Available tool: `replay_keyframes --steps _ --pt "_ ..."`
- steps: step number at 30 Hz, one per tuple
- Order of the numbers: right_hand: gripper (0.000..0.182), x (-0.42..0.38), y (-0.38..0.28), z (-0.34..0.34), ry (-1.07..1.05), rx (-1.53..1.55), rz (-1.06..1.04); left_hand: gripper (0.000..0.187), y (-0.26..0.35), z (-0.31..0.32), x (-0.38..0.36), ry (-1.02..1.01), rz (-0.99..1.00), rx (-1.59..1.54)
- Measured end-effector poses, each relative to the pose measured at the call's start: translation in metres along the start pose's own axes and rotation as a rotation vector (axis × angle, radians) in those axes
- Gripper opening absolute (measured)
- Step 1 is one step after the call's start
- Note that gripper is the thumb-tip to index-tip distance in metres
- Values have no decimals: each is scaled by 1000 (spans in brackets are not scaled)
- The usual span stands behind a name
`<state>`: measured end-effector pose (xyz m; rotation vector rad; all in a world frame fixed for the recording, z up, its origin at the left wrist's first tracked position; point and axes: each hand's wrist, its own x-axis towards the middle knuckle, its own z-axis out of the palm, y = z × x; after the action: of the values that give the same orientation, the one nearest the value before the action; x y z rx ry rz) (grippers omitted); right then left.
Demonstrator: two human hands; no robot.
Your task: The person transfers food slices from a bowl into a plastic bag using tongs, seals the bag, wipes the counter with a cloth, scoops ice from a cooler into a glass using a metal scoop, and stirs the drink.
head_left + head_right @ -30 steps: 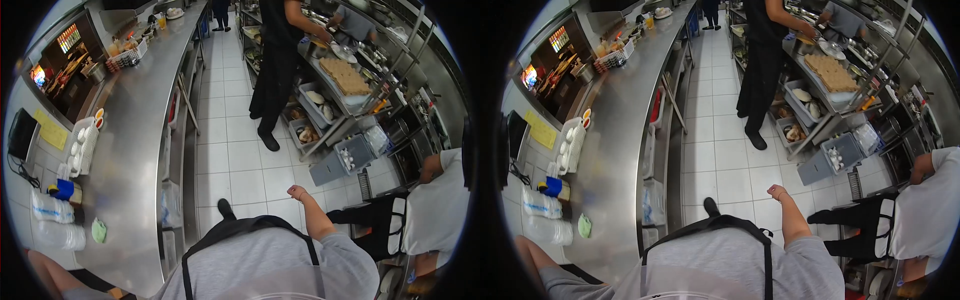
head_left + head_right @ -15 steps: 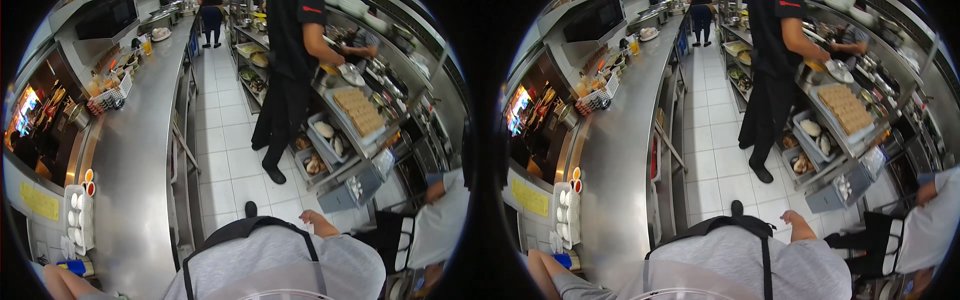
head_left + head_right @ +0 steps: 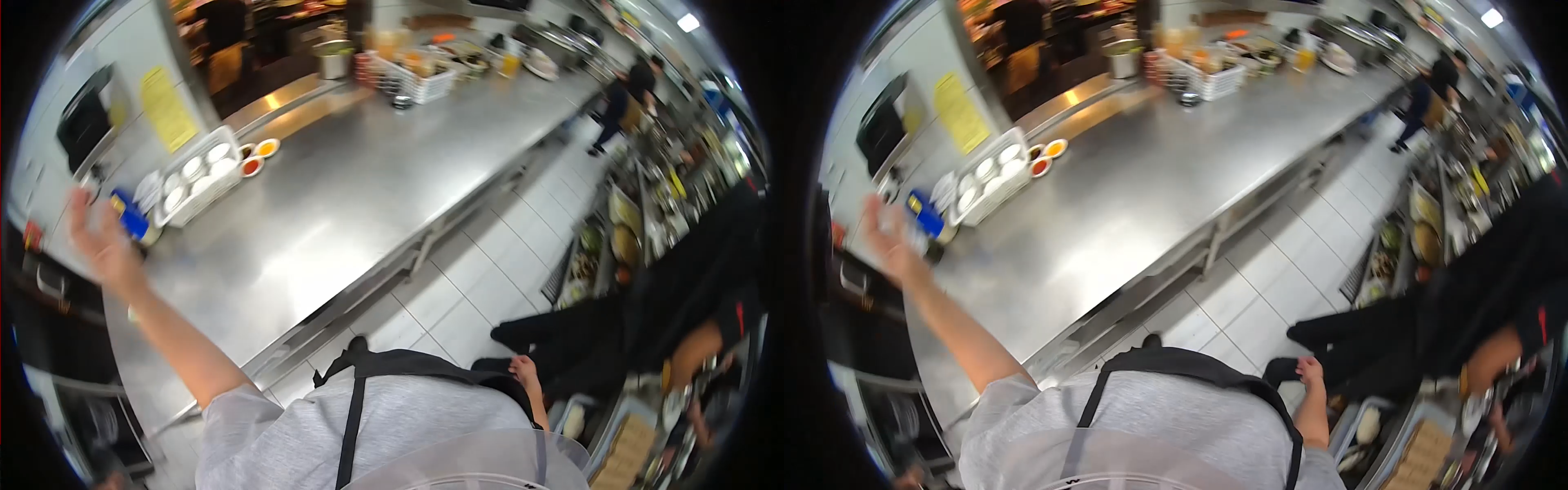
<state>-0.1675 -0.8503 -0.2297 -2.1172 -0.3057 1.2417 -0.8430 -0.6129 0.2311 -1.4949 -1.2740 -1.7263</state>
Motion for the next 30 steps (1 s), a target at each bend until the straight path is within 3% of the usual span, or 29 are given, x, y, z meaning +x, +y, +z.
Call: replay_keyframes --steps 1,3,4,5,6,8,9,10,11,12,13,14,15,16,17,19,20,22,26,28,30 --pt "11 7 -14 0 4 30 -22 39 -41 10 -26 29 -140 -84" --pt "12 14 -32 6 -31 -114 -61 32 -150 -17 -70 -61 -350 340" --pt "13 17 -34 9 -72 -202 -69 38 -222 -48 -97 -107 -283 656" --pt "14 44 -16 13 -87 -352 28 43 -260 -69 -120 -88 -408 811" --pt "15 67 3 23 -98 -494 129 45 -290 -91 -140 -201 -415 1130" --pt "17 42 -22 52 -121 -581 189 52 -341 -135 -175 -413 -537 1159" --pt "18 35 -29 67 -186 -594 189 55 -359 -147 -184 -546 -780 1208" --pt "19 28 -36 83 -251 -605 187 57 -374 -159 -196 -610 -862 1200" --pt "23 26 -46 94 -296 -632 190 56 -408 -173 -219 -750 -827 1174" --pt "26 42 -51 104 -358 -696 151 54 -417 -182 -237 -658 -1007 792" --pt "30 70 -48 107 -434 -791 80 50 -408 -177 -246 -756 -755 1126" --pt "33 99 -48 114 -491 -867 -15 43 -398 -167 -243 -687 -768 1241" --pt "35 89 -75 129 -402 -899 -50 39 -403 -159 -242 -665 -714 1260" --pt "22 36 -135 145 -272 -789 -72 35 -415 -155 -244 -635 -664 1279" --pt "29 55 -139 150 -288 -817 -169 35 -414 -136 -236 -640 -646 1262" --pt "31 40 -187 165 -265 -776 -185 21 -392 -108 -216 -937 -799 1072" --pt "32 49 -196 169 -268 -722 -227 21 -371 -79 -200 -933 -776 1055" --pt "32 61 -207 173 -275 -691 -231 7 -310 -23 -171 -819 -1237 73" --pt "34 100 -194 142 -373 -767 -232 8 -113 124 -100 -765 -1118 -328" --pt "36 123 -178 106 -370 -762 -199 10 -58 186 -89 -792 -1042 -559" --pt "38 144 -166 62 -225 -647 -67 11 -16 251 -87 -869 -997 -786"
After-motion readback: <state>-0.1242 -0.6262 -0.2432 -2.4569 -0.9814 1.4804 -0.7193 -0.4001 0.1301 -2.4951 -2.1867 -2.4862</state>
